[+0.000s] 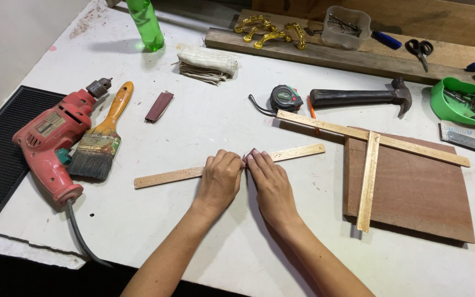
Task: The recorder is sanding and measuring small wooden strips to assemble a frame.
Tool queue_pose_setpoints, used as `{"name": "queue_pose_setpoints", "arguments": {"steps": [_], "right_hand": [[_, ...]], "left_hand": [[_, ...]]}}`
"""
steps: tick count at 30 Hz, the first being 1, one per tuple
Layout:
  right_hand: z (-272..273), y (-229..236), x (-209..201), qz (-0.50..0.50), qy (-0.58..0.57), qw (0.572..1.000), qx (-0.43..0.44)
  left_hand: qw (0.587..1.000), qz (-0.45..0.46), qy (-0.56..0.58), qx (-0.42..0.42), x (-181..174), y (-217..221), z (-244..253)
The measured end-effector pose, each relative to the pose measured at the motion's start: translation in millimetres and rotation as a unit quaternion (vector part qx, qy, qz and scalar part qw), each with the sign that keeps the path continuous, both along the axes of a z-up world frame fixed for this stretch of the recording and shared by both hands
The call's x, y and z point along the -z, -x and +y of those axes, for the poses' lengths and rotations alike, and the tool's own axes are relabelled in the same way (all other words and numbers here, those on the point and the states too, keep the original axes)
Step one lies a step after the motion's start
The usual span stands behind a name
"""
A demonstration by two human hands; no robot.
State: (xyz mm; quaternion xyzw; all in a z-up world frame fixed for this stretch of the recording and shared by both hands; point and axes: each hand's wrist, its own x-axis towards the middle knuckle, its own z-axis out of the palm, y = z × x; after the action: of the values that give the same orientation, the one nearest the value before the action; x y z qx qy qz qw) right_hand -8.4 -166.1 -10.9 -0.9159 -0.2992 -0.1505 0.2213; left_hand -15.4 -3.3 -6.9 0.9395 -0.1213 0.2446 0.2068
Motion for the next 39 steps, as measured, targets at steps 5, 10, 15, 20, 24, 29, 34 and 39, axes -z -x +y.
{"name": "queue_pose_setpoints", "arguments": {"steps": [5, 10, 15, 20, 24, 29, 34, 39], "right_hand": [[-23.1, -16.8, 12.4, -0.021, 0.036, 0.999, 0.028], [-60.7, -37.9, 9.7, -0.031, 0.065, 0.995, 0.073], [-72.4, -43.1, 1.8, -0.002, 0.055, 0.99, 0.128], [-26.7, -9.3, -4.1, -0.027, 0.002, 0.999, 0.04], [-1.0, 5.8, 6.3, 0.001, -0.002, 1.0, -0.001], [-17.3, -4.7, 1.6, 0.006, 0.04, 0.999, 0.012], [-55.0, -28.7, 8.5, -0.025, 0.074, 0.995, 0.055], [-96.2, -52.5, 0.1, -0.02, 0.083, 0.988, 0.129]], "left_hand": [[1.0, -0.004, 0.002, 0.002, 3.4, -1.6, 2.0], [1.0, 0.012, -0.01, -0.004, 5.8, -2.6, 1.5], [1.0, 0.014, -0.016, -0.007, 5.7, -3.1, 1.0], [1.0, 0.005, -0.011, -0.002, 2.8, -2.2, 1.5], [1.0, 0.003, -0.003, -0.001, 3.7, -2.1, 2.1], [1.0, 0.003, -0.004, -0.002, -3.0, -0.8, 1.6], [0.999, 0.03, -0.007, -0.013, 4.2, -2.8, 1.6], [1.0, 0.011, -0.001, -0.012, 6.2, -3.3, 0.9]]}}
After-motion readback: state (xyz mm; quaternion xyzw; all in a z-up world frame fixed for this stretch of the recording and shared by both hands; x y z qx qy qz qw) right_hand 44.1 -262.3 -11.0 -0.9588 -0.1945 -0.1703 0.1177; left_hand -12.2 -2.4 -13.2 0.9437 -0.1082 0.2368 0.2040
